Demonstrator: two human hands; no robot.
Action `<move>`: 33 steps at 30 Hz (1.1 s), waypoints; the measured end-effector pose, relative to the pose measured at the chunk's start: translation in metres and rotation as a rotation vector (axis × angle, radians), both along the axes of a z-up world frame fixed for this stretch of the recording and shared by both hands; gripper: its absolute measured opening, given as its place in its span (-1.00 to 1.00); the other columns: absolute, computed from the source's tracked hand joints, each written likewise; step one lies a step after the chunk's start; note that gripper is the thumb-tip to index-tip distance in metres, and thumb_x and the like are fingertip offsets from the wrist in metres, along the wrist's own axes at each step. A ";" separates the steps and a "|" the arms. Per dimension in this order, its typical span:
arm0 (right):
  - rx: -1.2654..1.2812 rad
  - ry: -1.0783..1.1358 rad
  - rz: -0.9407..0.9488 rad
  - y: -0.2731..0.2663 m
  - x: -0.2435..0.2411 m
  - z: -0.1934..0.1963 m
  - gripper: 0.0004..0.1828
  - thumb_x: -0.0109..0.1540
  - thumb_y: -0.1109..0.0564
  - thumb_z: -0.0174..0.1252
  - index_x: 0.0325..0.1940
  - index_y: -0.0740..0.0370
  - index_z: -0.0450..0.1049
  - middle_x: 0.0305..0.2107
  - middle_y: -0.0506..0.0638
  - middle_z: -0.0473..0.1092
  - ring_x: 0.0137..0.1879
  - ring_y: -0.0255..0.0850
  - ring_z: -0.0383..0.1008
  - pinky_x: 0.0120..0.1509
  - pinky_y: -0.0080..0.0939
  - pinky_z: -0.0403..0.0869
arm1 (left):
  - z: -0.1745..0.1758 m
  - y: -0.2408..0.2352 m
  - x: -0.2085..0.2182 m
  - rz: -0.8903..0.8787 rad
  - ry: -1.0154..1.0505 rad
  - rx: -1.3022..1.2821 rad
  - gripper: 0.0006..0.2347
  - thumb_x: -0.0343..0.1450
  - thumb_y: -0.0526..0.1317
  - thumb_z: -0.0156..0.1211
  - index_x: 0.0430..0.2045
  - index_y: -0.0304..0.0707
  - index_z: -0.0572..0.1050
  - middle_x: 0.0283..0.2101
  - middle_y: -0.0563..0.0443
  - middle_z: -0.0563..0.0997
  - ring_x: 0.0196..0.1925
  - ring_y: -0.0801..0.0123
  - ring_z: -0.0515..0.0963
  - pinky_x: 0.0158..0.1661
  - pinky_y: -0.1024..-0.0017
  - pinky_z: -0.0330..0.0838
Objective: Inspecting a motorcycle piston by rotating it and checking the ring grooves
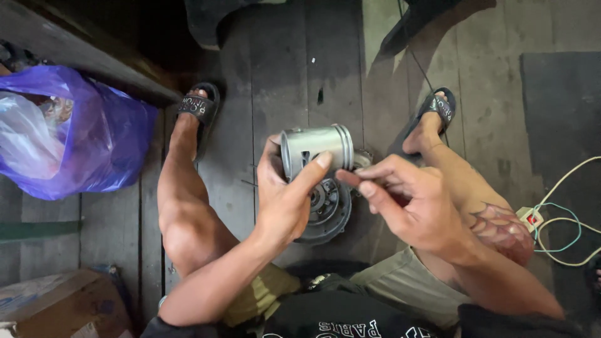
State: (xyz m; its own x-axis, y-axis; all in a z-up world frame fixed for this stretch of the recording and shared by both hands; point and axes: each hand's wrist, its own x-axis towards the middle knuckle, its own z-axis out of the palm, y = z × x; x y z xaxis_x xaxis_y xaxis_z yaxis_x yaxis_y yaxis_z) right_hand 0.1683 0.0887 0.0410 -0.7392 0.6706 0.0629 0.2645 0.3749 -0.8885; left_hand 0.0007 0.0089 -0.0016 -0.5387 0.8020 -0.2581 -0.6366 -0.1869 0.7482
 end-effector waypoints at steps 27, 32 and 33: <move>0.190 0.332 -0.048 0.021 0.008 -0.022 -0.88 0.35 0.31 0.10 -0.10 0.43 0.31 -0.44 0.19 0.38 -0.46 -0.20 0.56 -0.10 -0.26 0.69 | 0.003 -0.005 -0.005 -0.247 -0.271 0.200 -0.52 0.33 -0.22 0.29 0.09 -0.31 0.24 0.01 -0.27 0.42 -0.09 0.03 0.50 -0.26 0.17 0.49; 0.179 0.361 -0.110 0.018 0.007 -0.032 -0.85 0.34 0.25 0.14 -0.13 0.36 0.30 -0.48 0.17 0.32 -0.49 -0.19 0.52 -0.29 -0.33 0.56 | 0.018 -0.017 -0.004 -0.227 0.561 0.139 -0.55 0.43 -0.03 0.13 0.09 -0.21 0.12 0.13 -0.12 0.28 0.21 0.29 0.25 0.22 0.30 0.17; 0.191 0.368 -0.132 0.018 0.008 -0.035 -0.83 0.34 0.22 0.16 -0.15 0.34 0.29 -0.54 0.13 0.29 -0.49 -0.19 0.51 -0.17 -0.28 0.61 | 0.023 -0.019 -0.002 -0.171 0.657 0.242 -0.60 0.50 -0.13 0.12 0.07 -0.21 0.06 0.21 -0.20 0.27 0.29 0.25 0.21 0.33 0.25 0.09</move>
